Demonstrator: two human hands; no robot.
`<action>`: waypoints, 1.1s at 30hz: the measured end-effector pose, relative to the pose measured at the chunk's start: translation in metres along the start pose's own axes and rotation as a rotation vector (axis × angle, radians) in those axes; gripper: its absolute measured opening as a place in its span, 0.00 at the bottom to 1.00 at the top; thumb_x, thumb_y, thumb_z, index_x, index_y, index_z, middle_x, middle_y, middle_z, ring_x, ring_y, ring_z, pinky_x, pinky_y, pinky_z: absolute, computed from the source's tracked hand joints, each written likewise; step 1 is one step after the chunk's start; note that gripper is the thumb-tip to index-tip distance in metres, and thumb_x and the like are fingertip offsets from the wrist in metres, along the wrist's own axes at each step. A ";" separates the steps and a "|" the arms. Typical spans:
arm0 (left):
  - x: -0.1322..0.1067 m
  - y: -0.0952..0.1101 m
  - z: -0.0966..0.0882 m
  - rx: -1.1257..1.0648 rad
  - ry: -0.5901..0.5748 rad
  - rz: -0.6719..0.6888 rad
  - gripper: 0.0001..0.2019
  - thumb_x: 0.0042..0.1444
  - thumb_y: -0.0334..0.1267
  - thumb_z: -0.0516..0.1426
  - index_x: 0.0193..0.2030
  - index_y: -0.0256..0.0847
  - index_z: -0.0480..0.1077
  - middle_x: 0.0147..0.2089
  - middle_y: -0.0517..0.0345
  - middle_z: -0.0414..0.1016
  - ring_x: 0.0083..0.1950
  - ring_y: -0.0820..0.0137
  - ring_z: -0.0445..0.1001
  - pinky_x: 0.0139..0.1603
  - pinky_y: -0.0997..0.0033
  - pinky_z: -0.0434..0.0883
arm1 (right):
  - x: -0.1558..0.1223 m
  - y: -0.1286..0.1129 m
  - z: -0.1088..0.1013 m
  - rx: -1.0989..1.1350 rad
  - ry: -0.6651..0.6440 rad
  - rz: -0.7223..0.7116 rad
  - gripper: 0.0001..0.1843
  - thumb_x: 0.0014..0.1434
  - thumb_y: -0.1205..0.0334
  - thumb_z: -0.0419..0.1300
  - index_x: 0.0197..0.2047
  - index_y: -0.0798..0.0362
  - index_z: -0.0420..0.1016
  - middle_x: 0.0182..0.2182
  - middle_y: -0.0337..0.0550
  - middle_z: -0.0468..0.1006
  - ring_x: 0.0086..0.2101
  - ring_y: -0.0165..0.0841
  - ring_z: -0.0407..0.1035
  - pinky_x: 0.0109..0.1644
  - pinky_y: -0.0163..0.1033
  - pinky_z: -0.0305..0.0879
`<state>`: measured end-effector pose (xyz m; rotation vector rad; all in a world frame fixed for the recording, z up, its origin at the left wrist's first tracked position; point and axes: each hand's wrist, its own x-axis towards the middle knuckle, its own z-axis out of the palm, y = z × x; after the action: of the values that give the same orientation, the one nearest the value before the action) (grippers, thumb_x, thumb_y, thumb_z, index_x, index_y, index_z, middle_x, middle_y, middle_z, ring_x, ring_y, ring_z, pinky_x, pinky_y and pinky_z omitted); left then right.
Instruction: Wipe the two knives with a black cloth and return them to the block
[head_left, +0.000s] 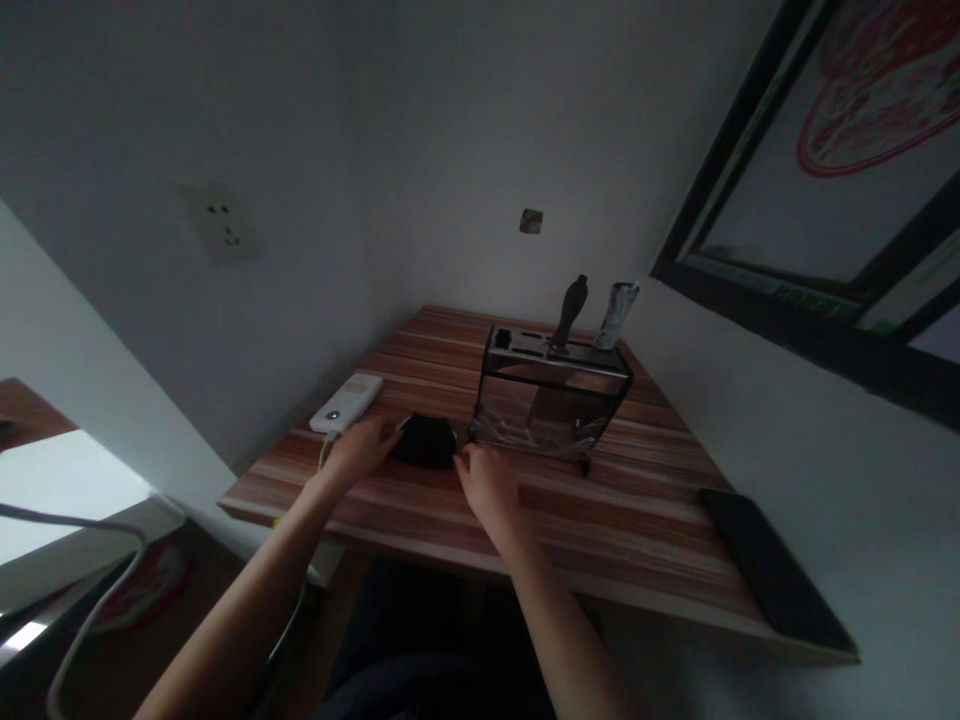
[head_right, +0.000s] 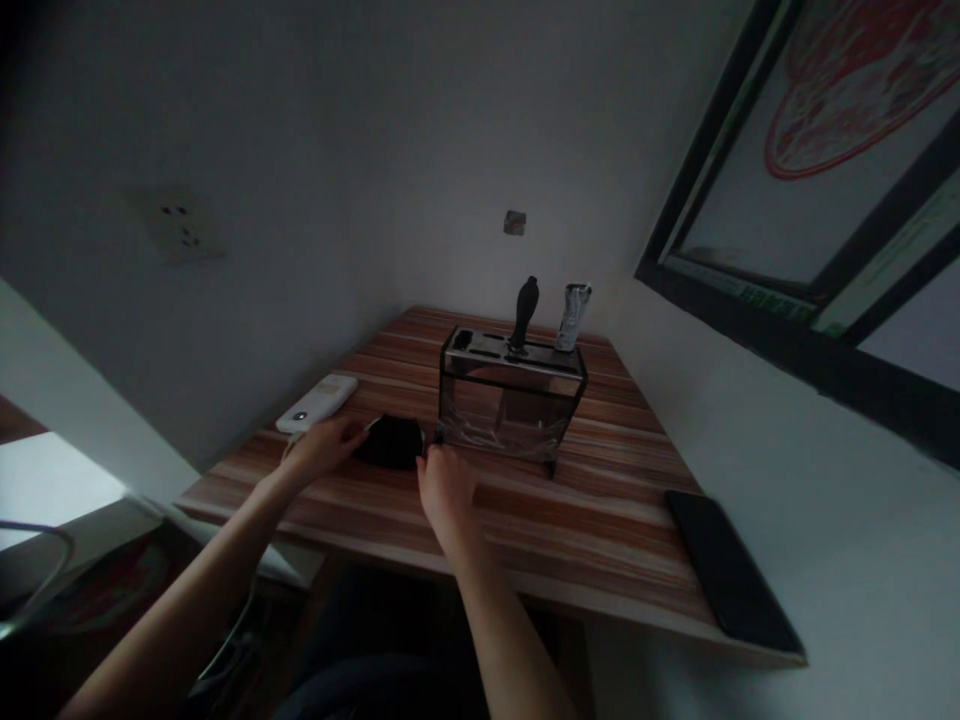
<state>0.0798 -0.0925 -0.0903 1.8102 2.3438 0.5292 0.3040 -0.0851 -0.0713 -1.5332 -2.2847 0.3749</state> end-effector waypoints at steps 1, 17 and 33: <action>0.000 0.002 0.001 0.025 0.000 -0.003 0.16 0.56 0.48 0.49 0.41 0.40 0.70 0.41 0.48 0.76 0.43 0.59 0.74 0.42 0.66 0.67 | 0.001 -0.002 0.001 -0.025 -0.008 0.010 0.11 0.61 0.58 0.53 0.39 0.53 0.75 0.36 0.49 0.78 0.38 0.39 0.73 0.37 0.38 0.63; -0.008 0.007 0.005 -0.070 0.011 0.106 0.10 0.53 0.36 0.51 0.42 0.39 0.66 0.41 0.51 0.76 0.43 0.62 0.74 0.42 0.70 0.66 | 0.009 -0.007 0.017 0.082 0.012 -0.038 0.06 0.53 0.63 0.62 0.36 0.49 0.72 0.34 0.40 0.78 0.36 0.34 0.73 0.35 0.34 0.61; -0.065 0.062 0.009 -0.440 0.085 0.152 0.09 0.52 0.42 0.52 0.38 0.41 0.65 0.29 0.61 0.70 0.29 0.71 0.68 0.31 0.74 0.62 | -0.035 0.051 -0.003 0.586 0.172 -0.084 0.02 0.51 0.64 0.57 0.31 0.51 0.69 0.26 0.38 0.75 0.28 0.32 0.70 0.33 0.34 0.63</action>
<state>0.1570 -0.1395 -0.0840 1.7826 1.9404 1.0642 0.3600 -0.0984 -0.0949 -1.1192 -1.8687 0.7735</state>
